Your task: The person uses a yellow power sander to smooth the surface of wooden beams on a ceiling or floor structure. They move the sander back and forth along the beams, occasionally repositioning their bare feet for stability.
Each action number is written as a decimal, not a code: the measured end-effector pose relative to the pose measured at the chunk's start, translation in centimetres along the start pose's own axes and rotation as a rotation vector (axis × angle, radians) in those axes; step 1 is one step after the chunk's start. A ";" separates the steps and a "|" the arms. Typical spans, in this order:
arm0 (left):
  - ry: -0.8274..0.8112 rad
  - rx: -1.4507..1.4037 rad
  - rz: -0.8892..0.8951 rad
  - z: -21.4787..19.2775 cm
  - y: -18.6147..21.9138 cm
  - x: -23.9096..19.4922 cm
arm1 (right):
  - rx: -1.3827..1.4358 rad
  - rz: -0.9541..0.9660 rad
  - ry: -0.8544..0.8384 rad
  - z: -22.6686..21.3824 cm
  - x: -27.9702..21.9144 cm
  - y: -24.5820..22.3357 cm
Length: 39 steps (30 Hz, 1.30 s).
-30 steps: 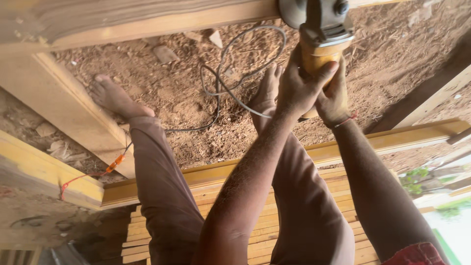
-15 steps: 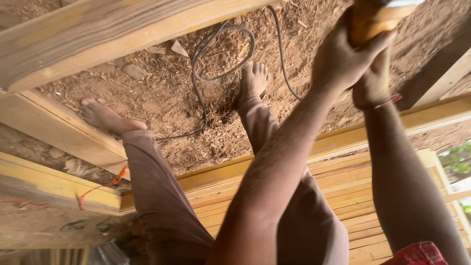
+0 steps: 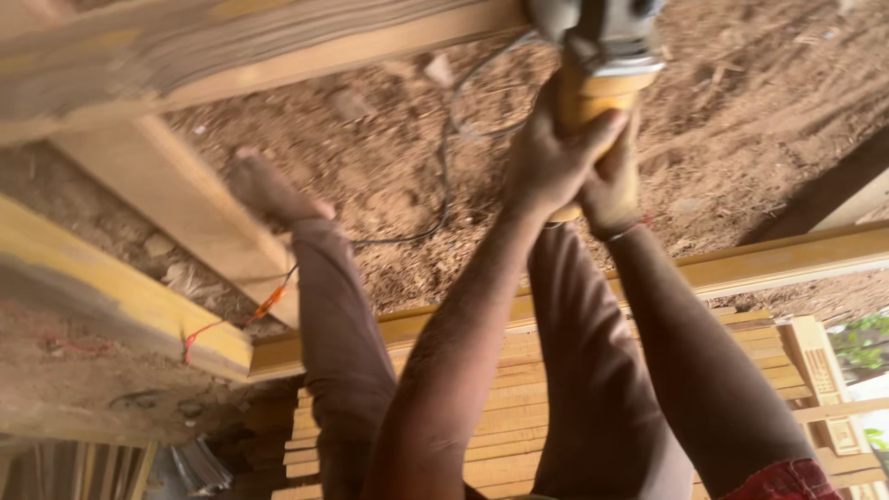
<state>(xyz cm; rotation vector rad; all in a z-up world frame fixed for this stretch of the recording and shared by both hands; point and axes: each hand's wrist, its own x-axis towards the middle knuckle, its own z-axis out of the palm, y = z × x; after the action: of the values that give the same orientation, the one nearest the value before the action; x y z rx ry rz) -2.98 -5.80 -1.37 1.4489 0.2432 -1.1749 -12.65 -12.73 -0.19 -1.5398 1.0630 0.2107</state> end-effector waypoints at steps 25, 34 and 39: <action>0.381 -0.299 0.059 -60.8 7.3 -12.3 | -0.079 -0.257 -0.556 57.0 -5.5 -24.0; 0.474 -0.540 0.250 -80.7 11.4 -17.4 | -0.385 -0.333 -0.551 76.7 -6.7 -30.3; 0.476 -0.566 0.310 -80.2 10.1 -18.1 | -0.453 -0.291 -0.595 76.1 -6.9 -29.3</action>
<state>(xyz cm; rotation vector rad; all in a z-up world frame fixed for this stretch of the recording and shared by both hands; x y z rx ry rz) 36.31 66.99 2.25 1.1803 0.6032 -0.4409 36.01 53.05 2.61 -1.8457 0.3232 0.6936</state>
